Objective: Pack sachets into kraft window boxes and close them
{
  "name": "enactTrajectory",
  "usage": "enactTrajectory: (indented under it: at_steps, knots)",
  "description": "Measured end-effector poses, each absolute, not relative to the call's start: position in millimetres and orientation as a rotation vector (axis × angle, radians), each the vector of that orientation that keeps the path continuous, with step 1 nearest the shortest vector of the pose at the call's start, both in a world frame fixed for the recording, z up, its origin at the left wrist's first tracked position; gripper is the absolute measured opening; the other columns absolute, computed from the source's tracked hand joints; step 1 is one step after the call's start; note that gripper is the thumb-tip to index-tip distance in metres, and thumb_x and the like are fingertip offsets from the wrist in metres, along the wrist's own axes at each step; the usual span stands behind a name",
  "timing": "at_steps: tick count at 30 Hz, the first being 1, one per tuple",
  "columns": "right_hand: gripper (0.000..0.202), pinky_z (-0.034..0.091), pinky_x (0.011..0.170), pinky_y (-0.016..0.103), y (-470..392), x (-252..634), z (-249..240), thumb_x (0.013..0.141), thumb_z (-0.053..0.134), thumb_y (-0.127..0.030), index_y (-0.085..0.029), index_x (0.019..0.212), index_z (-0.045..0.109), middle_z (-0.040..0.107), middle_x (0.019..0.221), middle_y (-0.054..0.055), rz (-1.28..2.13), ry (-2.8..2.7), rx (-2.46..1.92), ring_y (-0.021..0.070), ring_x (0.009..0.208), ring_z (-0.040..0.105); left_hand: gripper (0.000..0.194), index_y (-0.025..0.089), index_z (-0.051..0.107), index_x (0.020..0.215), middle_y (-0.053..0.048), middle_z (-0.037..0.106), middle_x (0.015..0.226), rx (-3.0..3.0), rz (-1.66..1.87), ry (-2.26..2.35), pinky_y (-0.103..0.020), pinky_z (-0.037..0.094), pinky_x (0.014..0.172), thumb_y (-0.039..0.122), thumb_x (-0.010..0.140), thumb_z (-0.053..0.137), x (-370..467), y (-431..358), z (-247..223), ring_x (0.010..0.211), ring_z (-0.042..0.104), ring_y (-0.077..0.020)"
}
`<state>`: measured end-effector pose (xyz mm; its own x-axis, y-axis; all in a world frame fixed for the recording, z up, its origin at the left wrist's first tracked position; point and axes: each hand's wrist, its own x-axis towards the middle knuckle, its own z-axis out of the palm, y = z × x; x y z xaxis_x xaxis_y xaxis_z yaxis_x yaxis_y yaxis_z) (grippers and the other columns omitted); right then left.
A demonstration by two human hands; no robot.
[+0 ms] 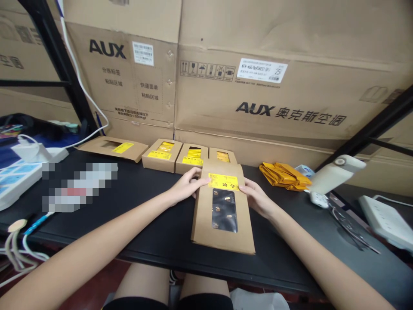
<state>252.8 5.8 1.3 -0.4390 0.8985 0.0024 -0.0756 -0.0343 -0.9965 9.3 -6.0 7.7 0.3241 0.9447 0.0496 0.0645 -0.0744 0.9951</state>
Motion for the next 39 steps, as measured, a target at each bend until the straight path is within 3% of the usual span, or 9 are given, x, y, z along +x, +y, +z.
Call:
enactTrajectory:
  at_steps: [5,10,13,16,19,22,29,36,39]
  knots:
    - [0.045,0.05,0.093,0.04,4.3,251.1,-0.1,0.07,0.073,-0.038,-0.02,0.111,0.065,0.066,0.116,0.009,1.597,-1.498,-0.946,0.0225,0.099,0.067,0.041,0.02,0.048,0.11,-0.012,0.056,0.125,1.373,1.062,1.024,-0.025,0.048,0.058,0.041,0.078,0.061,10.4,-5.5,9.6,0.099,0.061,-0.0238]
    - [0.046,0.053,0.089,0.037,3.7,250.3,-1.7,0.068,0.075,-0.038,-0.02,0.11,0.065,0.067,0.114,0.009,1.638,-1.514,-0.938,0.0217,0.096,0.068,0.071,0.026,0.026,0.136,-0.013,0.045,0.138,1.312,1.148,0.9,-0.036,0.049,0.087,0.03,0.077,0.065,10.7,-2.7,4.4,0.11,0.059,-0.0238]
    - [0.048,0.053,0.088,0.036,4.5,251.0,-3.2,0.067,0.076,-0.036,-0.02,0.112,0.065,0.068,0.113,0.009,1.626,-1.512,-0.936,0.0211,0.097,0.068,0.075,0.03,0.021,0.141,-0.01,0.048,0.137,1.34,1.135,0.792,-0.04,0.045,0.096,0.028,0.079,0.062,9.9,-2.8,4.0,0.113,0.058,-0.0239]
    - [0.046,0.053,0.089,0.037,4.9,251.4,-3.9,0.067,0.076,-0.036,-0.021,0.109,0.066,0.068,0.112,0.008,1.575,-1.525,-0.935,0.0215,0.096,0.068,0.063,0.029,0.034,0.138,-0.007,0.051,0.136,1.443,1.117,0.823,-0.04,0.044,0.097,0.028,0.08,0.059,9.3,-3.5,6.5,0.117,0.055,-0.0256]
    - [0.043,0.052,0.089,0.038,4.2,251.1,-3.9,0.068,0.076,-0.036,-0.022,0.108,0.067,0.069,0.11,0.007,1.511,-1.547,-0.926,0.021,0.094,0.068,0.042,0.023,0.051,0.122,-0.005,0.056,0.131,1.564,1.106,0.937,-0.039,0.044,0.097,0.03,0.08,0.057,9.1,-3.8,9.4,0.122,0.05,-0.0269]
    - [0.045,0.052,0.089,0.038,3.8,250.7,-3.7,0.068,0.076,-0.036,-0.023,0.109,0.067,0.07,0.109,0.007,1.463,-1.558,-0.915,0.021,0.093,0.068,0.032,0.021,0.057,0.11,-0.004,0.059,0.125,1.605,1.103,0.999,-0.038,0.043,0.097,0.032,0.08,0.056,9.0,-3.7,11.2,0.123,0.049,-0.0268]
    - [0.027,0.053,0.083,0.034,3.7,251.7,-1.8,0.067,0.076,-0.035,-0.023,0.091,0.07,0.072,0.096,0.003,1.316,-1.561,-0.89,0.0177,0.083,0.067,0.037,0.02,0.055,0.109,-0.005,0.062,0.116,1.537,1.044,0.943,-0.037,0.042,0.094,0.038,0.077,0.062,8.9,-6.8,13.9,0.11,0.056,-0.0242]
    - [0.032,0.052,0.088,0.038,3.9,253.1,-0.5,0.066,0.077,-0.035,-0.025,0.095,0.071,0.071,0.103,0.003,1.261,-1.544,-0.909,0.0212,0.091,0.067,0.047,0.021,0.051,0.116,-0.006,0.063,0.107,1.514,1.045,0.963,-0.038,0.042,0.093,0.041,0.077,0.065,8.3,-7.3,13.2,0.106,0.058,-0.0244]
    - [0.034,0.052,0.091,0.039,4.3,253.6,-0.8,0.066,0.077,-0.035,-0.026,0.098,0.071,0.071,0.104,0.003,1.245,-1.53,-0.9,0.0211,0.092,0.067,0.048,0.022,0.049,0.118,-0.006,0.064,0.107,1.447,0.971,0.977,-0.036,0.045,0.086,0.044,0.079,0.063,7.0,-8.0,15.2,0.105,0.059,-0.0256]
